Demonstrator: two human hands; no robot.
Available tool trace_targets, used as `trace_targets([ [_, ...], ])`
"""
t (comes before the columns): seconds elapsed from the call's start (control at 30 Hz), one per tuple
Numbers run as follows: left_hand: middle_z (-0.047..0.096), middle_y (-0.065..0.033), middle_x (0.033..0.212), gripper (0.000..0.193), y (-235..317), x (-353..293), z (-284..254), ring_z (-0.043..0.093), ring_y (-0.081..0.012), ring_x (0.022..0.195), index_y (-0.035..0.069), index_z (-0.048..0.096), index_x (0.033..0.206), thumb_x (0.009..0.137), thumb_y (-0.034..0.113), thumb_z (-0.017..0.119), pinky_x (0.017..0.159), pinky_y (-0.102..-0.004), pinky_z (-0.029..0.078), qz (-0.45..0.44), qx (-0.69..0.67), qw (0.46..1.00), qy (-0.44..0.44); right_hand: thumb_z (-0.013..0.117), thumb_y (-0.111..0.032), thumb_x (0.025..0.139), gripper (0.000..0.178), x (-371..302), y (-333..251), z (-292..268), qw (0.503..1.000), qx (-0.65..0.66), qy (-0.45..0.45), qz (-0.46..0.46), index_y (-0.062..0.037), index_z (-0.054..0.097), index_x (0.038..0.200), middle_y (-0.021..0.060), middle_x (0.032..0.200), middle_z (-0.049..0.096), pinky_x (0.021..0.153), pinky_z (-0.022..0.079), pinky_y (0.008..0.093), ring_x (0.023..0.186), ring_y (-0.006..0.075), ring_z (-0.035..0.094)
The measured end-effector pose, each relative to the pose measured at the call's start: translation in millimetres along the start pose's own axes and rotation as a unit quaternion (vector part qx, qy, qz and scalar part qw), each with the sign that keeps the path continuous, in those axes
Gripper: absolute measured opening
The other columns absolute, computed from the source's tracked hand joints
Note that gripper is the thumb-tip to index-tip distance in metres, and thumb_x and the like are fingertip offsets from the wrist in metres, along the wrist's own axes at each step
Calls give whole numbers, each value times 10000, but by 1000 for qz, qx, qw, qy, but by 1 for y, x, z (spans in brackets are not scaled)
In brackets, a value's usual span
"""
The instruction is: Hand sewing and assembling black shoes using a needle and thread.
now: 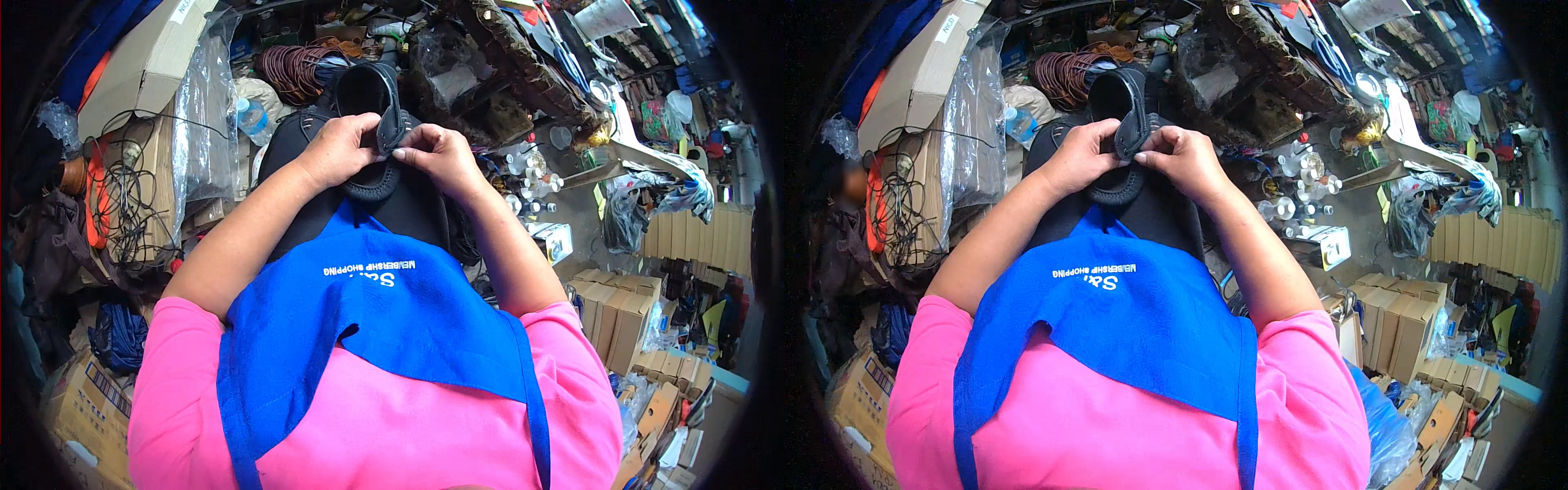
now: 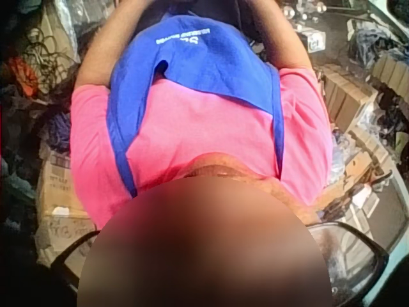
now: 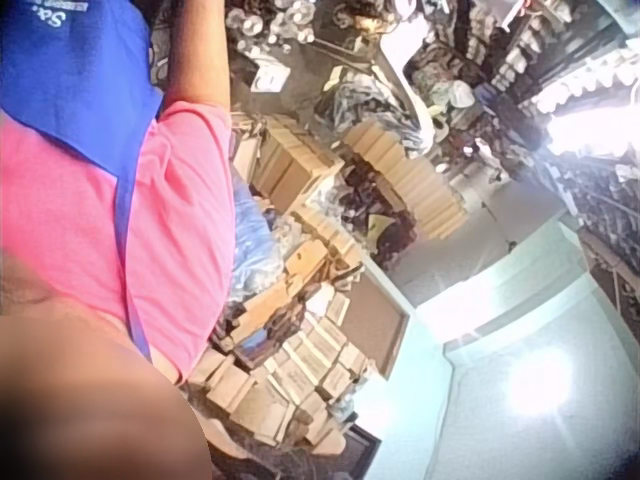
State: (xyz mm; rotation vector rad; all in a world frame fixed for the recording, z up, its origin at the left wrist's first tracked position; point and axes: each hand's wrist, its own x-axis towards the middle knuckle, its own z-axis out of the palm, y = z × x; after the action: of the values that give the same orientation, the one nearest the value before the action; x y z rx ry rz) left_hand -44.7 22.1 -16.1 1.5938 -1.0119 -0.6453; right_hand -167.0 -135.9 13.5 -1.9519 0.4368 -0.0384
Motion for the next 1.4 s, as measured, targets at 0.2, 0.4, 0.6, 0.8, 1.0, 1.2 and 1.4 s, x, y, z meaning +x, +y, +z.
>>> trace_targets([
  [0.2, 633, -89, 777, 144, 13, -4, -4, 605, -256, 757, 59, 639, 806, 682, 78, 711, 708, -358, 470, 43, 126, 991, 34, 738, -82, 747, 105, 2, 0, 1, 997, 53, -25, -47, -21, 653, 756, 25, 785, 601, 663, 451, 246, 723, 85, 547],
  [0.4, 601, -86, 778, 127, 19, -26, -27, 550, -269, 805, 56, 612, 779, 693, 98, 696, 722, -366, 416, 12, 230, 973, 23, 697, -130, 823, 131, -6, 14, -18, 977, 205, -35, 36, -10, 651, 851, 23, 883, 617, 736, 439, 235, 798, 96, 556],
  [0.6, 625, -72, 815, 182, 22, -16, -8, 553, -271, 873, 151, 632, 979, 801, 169, 600, 793, -417, 366, -2, 344, 939, -9, 563, -213, 930, 220, -6, 22, 16, 972, 231, 24, -34, -24, 664, 979, 30, 914, 641, 873, 410, 266, 902, 111, 561],
  [0.8, 626, -41, 816, 193, 33, -31, -17, 549, -251, 852, 163, 611, 995, 818, 122, 543, 783, -412, 342, 64, 425, 902, -38, 557, -188, 925, 208, -10, 19, 25, 952, 299, 59, 17, -4, 654, 937, 40, 923, 643, 862, 411, 261, 894, 118, 565],
  [1.0, 626, -66, 832, 144, 18, -96, -75, 564, -229, 796, 80, 585, 920, 781, 48, 572, 773, -374, 401, 37, 442, 895, 34, 550, -260, 918, 194, 4, 99, -47, 896, 331, 282, 89, -92, 637, 960, 45, 909, 618, 853, 410, 313, 901, 166, 556],
  [1.2, 636, -47, 870, 73, 73, -74, -90, 584, -108, 843, 4, 622, 866, 856, 74, 638, 775, -243, 455, 17, -102, 981, 164, 467, -327, 967, 229, 3, -39, -40, 769, 623, 141, -20, -116, 540, 914, 61, 843, 591, 797, 454, 426, 824, 218, 560],
  [1.4, 593, -98, 800, 201, 99, -54, -46, 617, -226, 875, 62, 483, 876, 977, 234, 465, 788, -354, 495, -72, -330, 930, -146, 480, -344, 967, 261, -17, -88, -27, 959, 228, -152, -71, -103, 578, 961, -23, 696, 488, 603, 354, 206, 590, 73, 401],
])
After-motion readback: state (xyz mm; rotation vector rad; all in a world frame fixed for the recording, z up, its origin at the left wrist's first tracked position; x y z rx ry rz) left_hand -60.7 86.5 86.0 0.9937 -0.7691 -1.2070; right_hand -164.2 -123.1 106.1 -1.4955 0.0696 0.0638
